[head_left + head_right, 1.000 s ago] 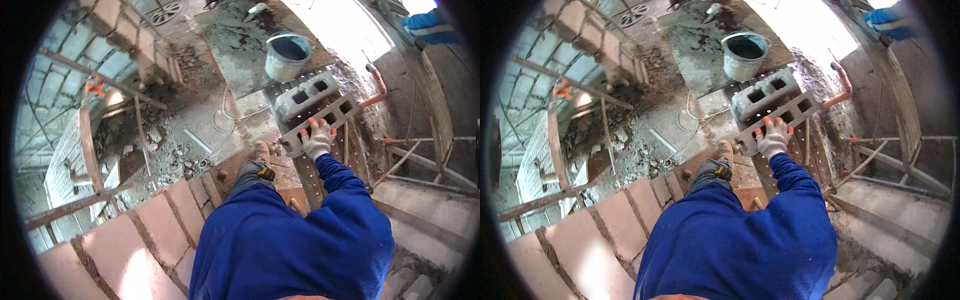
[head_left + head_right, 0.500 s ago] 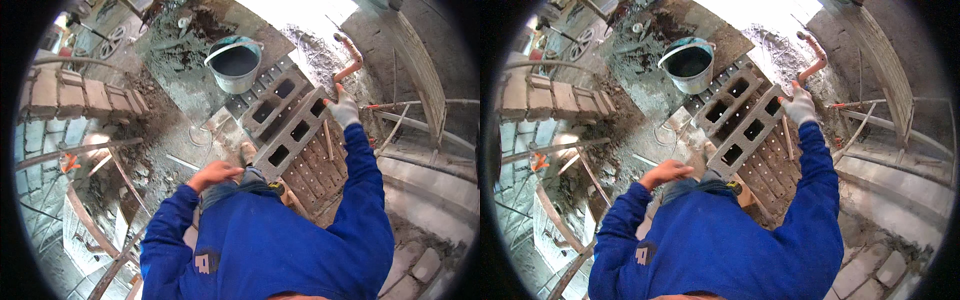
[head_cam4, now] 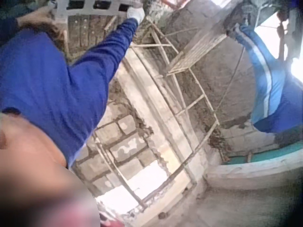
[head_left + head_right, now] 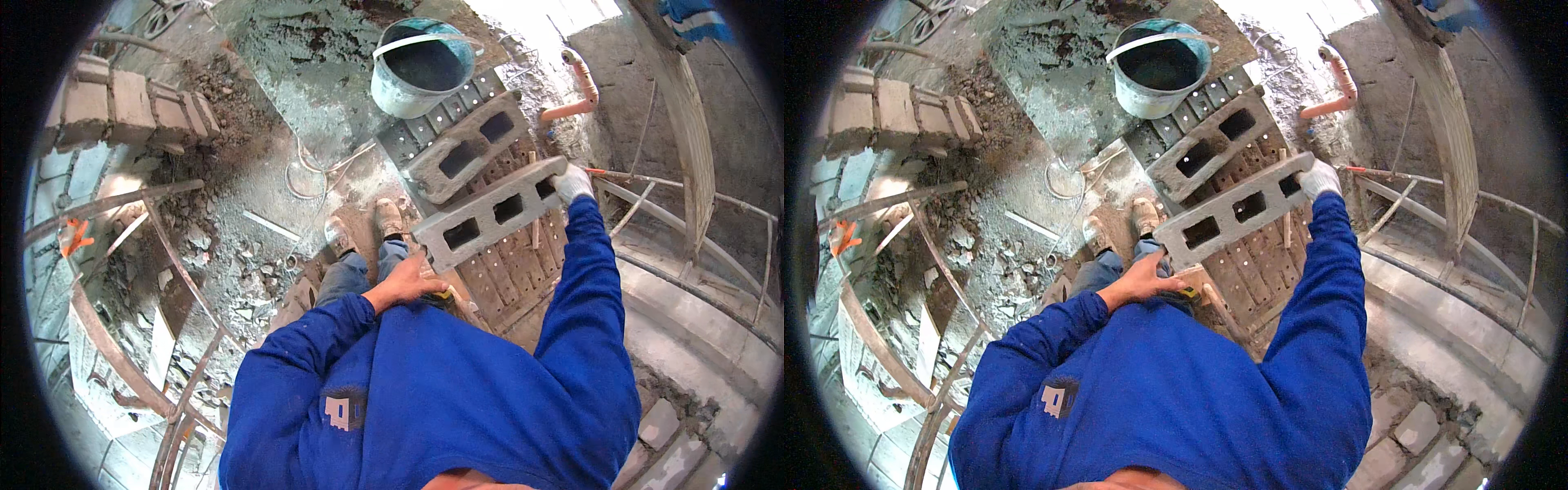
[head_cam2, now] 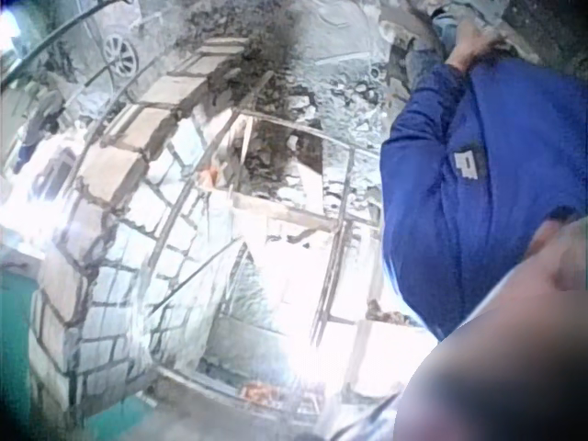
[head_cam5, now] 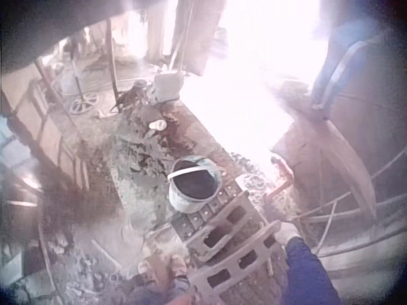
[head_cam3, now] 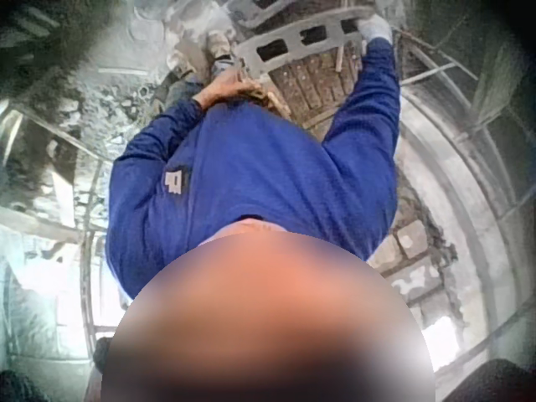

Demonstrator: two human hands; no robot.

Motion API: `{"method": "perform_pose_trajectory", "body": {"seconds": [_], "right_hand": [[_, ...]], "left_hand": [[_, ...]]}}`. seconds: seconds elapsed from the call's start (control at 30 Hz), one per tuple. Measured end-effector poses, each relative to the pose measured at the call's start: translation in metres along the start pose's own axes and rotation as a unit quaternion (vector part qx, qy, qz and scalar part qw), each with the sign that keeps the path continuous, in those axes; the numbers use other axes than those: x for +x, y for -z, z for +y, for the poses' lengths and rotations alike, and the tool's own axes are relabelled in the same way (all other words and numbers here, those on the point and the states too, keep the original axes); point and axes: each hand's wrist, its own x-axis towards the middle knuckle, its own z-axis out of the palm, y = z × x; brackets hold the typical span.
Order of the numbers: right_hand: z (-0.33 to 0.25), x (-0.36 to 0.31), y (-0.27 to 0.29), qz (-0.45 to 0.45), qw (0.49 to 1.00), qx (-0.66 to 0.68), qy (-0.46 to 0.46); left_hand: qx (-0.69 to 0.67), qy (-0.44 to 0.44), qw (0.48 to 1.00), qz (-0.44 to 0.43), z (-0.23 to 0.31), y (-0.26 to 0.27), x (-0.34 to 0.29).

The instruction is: The person measures a wall opening with a tape measure, then uses an angle grinder to cut a hollow concrete block on the floor. The cut piece is separated and set aside.

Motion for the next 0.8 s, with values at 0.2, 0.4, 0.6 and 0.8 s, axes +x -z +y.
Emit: {"method": "perform_pose_trajectory", "body": {"seconds": [0.2,0.4,0.6,0.8], "right_hand": [[0.037,-0.033,-0.034,-0.027,0.999,-0.024,-0.021],[0.059,-0.034,-0.043,-0.005,0.995,0.097,0.005],[0.057,-0.051,-0.035,-0.011,0.987,0.157,-0.028],[-0.016,-0.099,-0.005,0.268,0.932,0.081,0.231]], "left_hand": [[0.139,-0.014,0.979,0.147,-0.008,-0.012,0.009],[0.092,0.023,0.964,0.249,-0.015,-0.031,0.039],[0.131,-0.03,0.961,0.241,-0.011,-0.029,0.03],[0.132,-0.028,0.963,0.232,-0.009,-0.024,0.034]]}}
